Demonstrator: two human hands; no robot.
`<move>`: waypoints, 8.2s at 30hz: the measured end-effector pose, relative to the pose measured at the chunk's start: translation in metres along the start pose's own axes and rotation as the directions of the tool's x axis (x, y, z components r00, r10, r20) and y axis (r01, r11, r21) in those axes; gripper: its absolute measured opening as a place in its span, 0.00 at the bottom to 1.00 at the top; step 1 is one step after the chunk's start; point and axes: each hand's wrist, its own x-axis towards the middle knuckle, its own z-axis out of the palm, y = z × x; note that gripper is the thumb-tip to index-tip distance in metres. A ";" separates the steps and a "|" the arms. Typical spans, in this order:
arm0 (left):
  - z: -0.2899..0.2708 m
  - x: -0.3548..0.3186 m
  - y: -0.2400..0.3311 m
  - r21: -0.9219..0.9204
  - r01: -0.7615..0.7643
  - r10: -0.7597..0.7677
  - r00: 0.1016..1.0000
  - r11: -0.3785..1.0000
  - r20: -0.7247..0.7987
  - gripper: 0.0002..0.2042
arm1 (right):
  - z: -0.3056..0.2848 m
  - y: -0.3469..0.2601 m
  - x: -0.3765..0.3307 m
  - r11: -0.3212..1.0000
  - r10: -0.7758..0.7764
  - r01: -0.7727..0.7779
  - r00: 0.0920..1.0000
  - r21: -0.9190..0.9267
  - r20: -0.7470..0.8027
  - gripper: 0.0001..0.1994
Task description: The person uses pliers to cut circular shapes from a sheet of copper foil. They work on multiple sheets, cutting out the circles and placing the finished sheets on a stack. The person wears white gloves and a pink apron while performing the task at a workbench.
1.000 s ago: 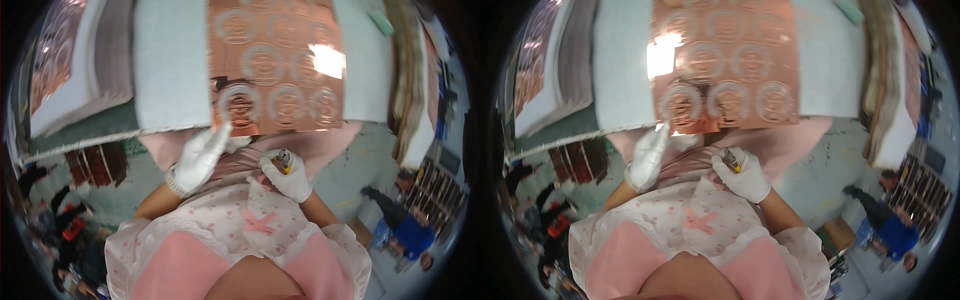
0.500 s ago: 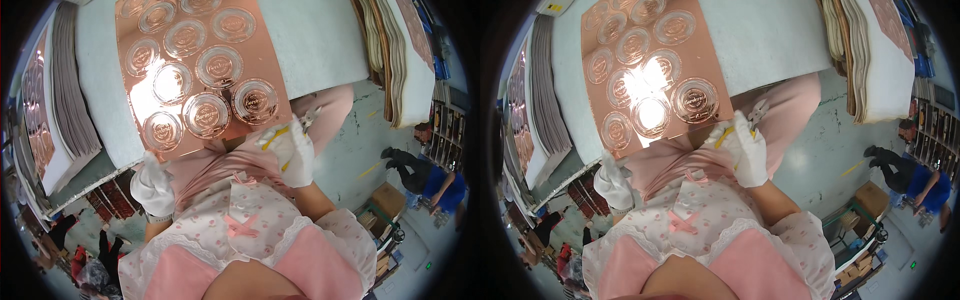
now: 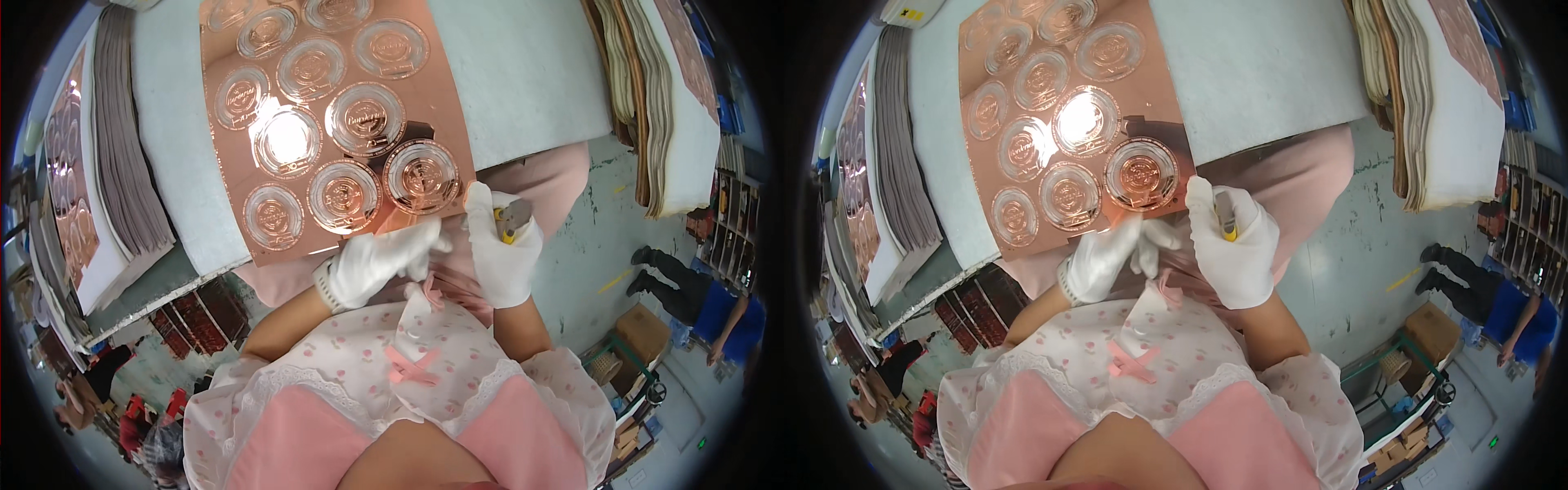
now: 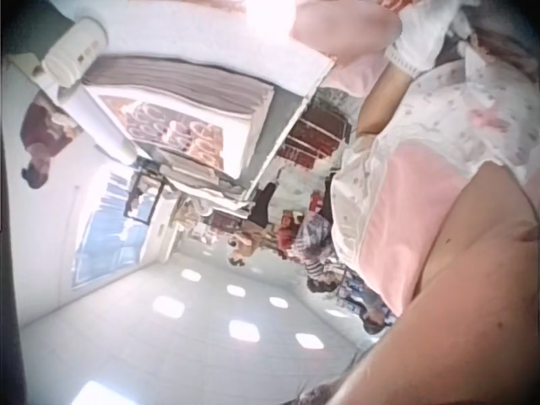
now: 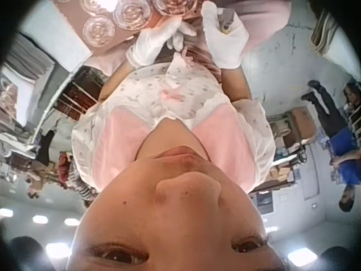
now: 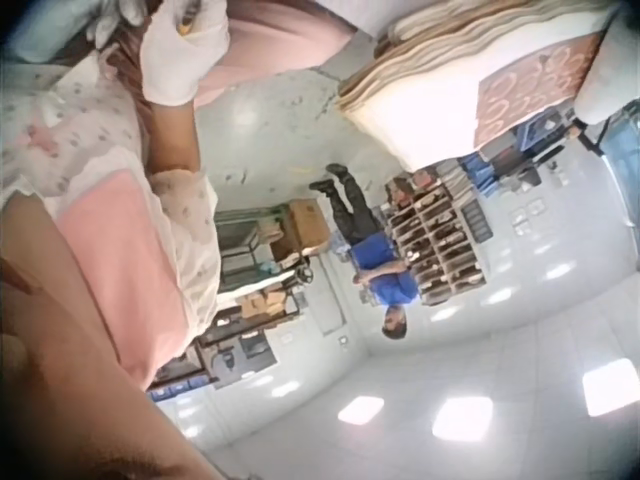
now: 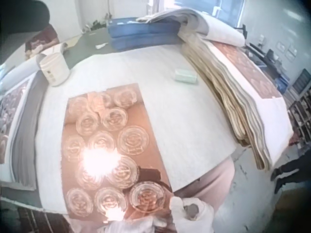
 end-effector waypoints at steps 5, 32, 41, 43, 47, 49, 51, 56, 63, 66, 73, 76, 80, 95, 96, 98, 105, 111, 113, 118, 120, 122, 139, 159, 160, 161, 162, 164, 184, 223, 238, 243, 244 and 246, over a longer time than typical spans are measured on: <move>0.020 0.018 0.023 -0.144 0.211 -0.221 0.973 0.967 -0.061 0.22 | -0.007 0.008 -0.001 0.999 -0.019 0.027 0.981 0.040 -0.191 0.07; 0.030 0.028 0.010 -0.240 0.053 -0.075 0.994 0.969 -0.081 0.24 | -0.010 0.035 -0.034 0.947 0.250 -0.283 0.947 0.151 0.201 0.09; 0.027 0.028 0.006 -0.314 0.128 -0.149 0.988 0.941 -0.045 0.21 | -0.011 0.025 -0.031 0.911 0.324 -0.371 0.914 0.182 0.243 0.08; 0.028 0.027 0.006 -0.321 0.132 -0.156 0.986 0.938 -0.051 0.21 | -0.009 0.021 -0.031 0.895 0.333 -0.382 0.915 0.230 0.225 0.08; 0.030 0.027 0.011 -0.339 0.161 -0.185 0.982 0.927 -0.038 0.21 | -0.005 0.011 -0.029 0.835 0.372 -0.424 0.904 0.350 0.209 0.07; 0.031 0.027 0.012 -0.306 0.135 -0.156 0.987 0.942 -0.044 0.21 | -0.004 0.006 -0.026 0.817 0.399 -0.458 0.888 0.351 0.229 0.07; 0.032 0.027 0.015 -0.292 0.129 -0.149 0.988 0.948 -0.049 0.21 | -0.004 0.002 -0.024 0.804 0.420 -0.482 0.875 0.349 0.242 0.08; 0.032 0.028 0.014 -0.340 0.164 -0.179 0.984 0.926 -0.015 0.24 | -0.012 0.010 -0.019 0.846 0.423 -0.478 0.871 0.234 0.250 0.09; 0.028 0.028 0.014 -0.291 0.204 -0.185 0.979 0.935 0.089 0.27 | -0.027 0.012 -0.017 0.869 0.369 -0.452 0.863 0.202 0.344 0.10; 0.028 0.028 0.014 -0.261 0.189 -0.177 0.982 0.947 0.065 0.27 | -0.028 0.007 -0.016 0.854 0.393 -0.482 0.845 0.198 0.362 0.10; 0.029 0.025 0.013 -0.192 0.174 -0.182 0.983 0.966 -0.029 0.26 | -0.037 -0.002 -0.008 0.887 0.442 -0.460 0.808 -0.053 0.389 0.11; 0.026 0.026 0.018 -0.202 0.216 -0.215 0.976 0.955 0.026 0.25 | -0.036 0.004 -0.012 0.901 0.386 -0.434 0.830 0.030 0.401 0.10; 0.025 0.026 0.018 -0.273 0.225 -0.215 0.974 0.935 0.067 0.25 | -0.034 0.003 -0.012 0.893 0.363 -0.439 0.831 0.098 0.421 0.10; 0.027 0.026 0.011 -0.281 0.136 -0.137 0.990 0.950 0.016 0.24 | -0.024 0.014 -0.010 0.841 0.397 -0.495 0.839 0.220 0.372 0.12; 0.027 0.026 0.014 -0.260 0.149 -0.150 0.989 0.954 0.016 0.24 | -0.025 0.013 -0.010 0.863 0.381 -0.472 0.842 0.179 0.382 0.12; 0.028 0.026 0.025 -0.217 0.175 -0.176 0.984 0.960 0.016 0.23 | -0.031 0.008 -0.007 0.902 0.352 -0.422 0.845 0.097 0.404 0.12; 0.020 0.022 0.015 -0.154 0.155 -0.161 0.987 0.976 -0.028 0.24 | -0.038 -0.004 -0.001 0.872 0.474 -0.480 0.784 -0.094 0.401 0.16; 0.015 0.015 0.019 -0.155 0.169 -0.179 0.982 0.973 -0.054 0.24 | -0.041 0.017 -0.002 0.927 0.341 -0.225 0.840 -0.300 0.423 0.22; 0.018 0.015 0.016 -0.174 0.113 -0.141 0.977 0.978 -0.159 0.22 | -0.041 0.008 0.000 0.907 0.408 -0.294 0.796 -0.302 0.447 0.23; 0.015 0.012 0.018 -0.171 0.133 -0.158 0.977 0.976 -0.144 0.21 | -0.042 0.000 0.002 0.895 0.418 -0.271 0.785 -0.354 0.458 0.22; 0.014 0.010 0.019 -0.157 0.141 -0.164 0.975 0.977 -0.147 0.20 | -0.046 -0.003 0.005 0.898 0.388 -0.210 0.792 -0.387 0.471 0.22; 0.009 0.006 0.019 -0.138 0.128 -0.147 0.980 0.982 -0.137 0.20 | -0.052 -0.010 0.008 0.897 0.363 -0.164 0.804 -0.409 0.472 0.22; 0.008 0.002 0.018 -0.214 0.133 -0.174 0.967 0.968 -0.186 0.12 | -0.021 0.002 -0.025 0.910 0.389 -0.404 0.758 -0.091 0.523 0.21; 0.007 0.003 0.018 -0.205 0.123 -0.160 0.972 0.971 -0.171 0.14 | -0.034 0.014 -0.008 0.941 0.339 -0.282 0.797 -0.187 0.500 0.22; 0.009 0.003 0.019 -0.204 0.117 -0.156 0.970 0.972 -0.185 0.14 | -0.034 0.010 -0.008 0.933 0.359 -0.291 0.782 -0.211 0.510 0.22; 0.010 0.003 0.020 -0.202 0.111 -0.151 0.969 0.973 -0.197 0.14 | -0.032 0.002 -0.009 0.925 0.378 -0.298 0.767 -0.235 0.519 0.22; 0.010 0.003 0.021 -0.216 0.116 -0.158 0.969 0.970 -0.190 0.14 | -0.031 -0.003 -0.009 0.916 0.400 -0.307 0.752 -0.258 0.525 0.22; 0.010 0.004 0.023 -0.242 0.127 -0.172 0.969 0.962 -0.176 0.14 | -0.031 0.007 -0.010 0.919 0.352 -0.204 0.811 -0.338 0.467 0.22; 0.001 -0.005 0.015 -0.301 0.090 -0.096 0.995 0.949 -0.006 0.22 | -0.012 0.041 0.015 0.990 0.129 -0.136 0.980 -0.038 -0.151 0.08; 0.010 -0.011 0.016 -0.432 0.119 -0.153 0.987 0.894 -0.044 0.23 | -0.013 0.031 0.009 0.995 0.060 -0.050 0.991 0.091 -0.120 0.11; 0.014 -0.015 0.016 -0.476 0.064 -0.113 0.991 0.877 -0.076 0.22 | -0.021 0.020 0.000 0.941 0.176 -0.211 0.973 0.265 0.149 0.06; 0.014 -0.011 0.009 -0.333 0.087 -0.129 0.986 0.939 -0.104 0.23 | -0.018 0.012 -0.031 0.933 0.225 -0.338 0.814 0.122 0.535 0.09; 0.014 -0.011 0.011 -0.287 0.129 -0.168 0.979 0.949 -0.114 0.23 | -0.017 0.013 -0.035 0.952 0.215 -0.300 0.801 0.063 0.559 0.09; 0.012 -0.010 0.015 -0.188 0.195 -0.220 0.967 0.963 -0.126 0.23 | -0.017 0.009 -0.036 0.932 0.264 -0.359 0.774 0.055 0.576 0.09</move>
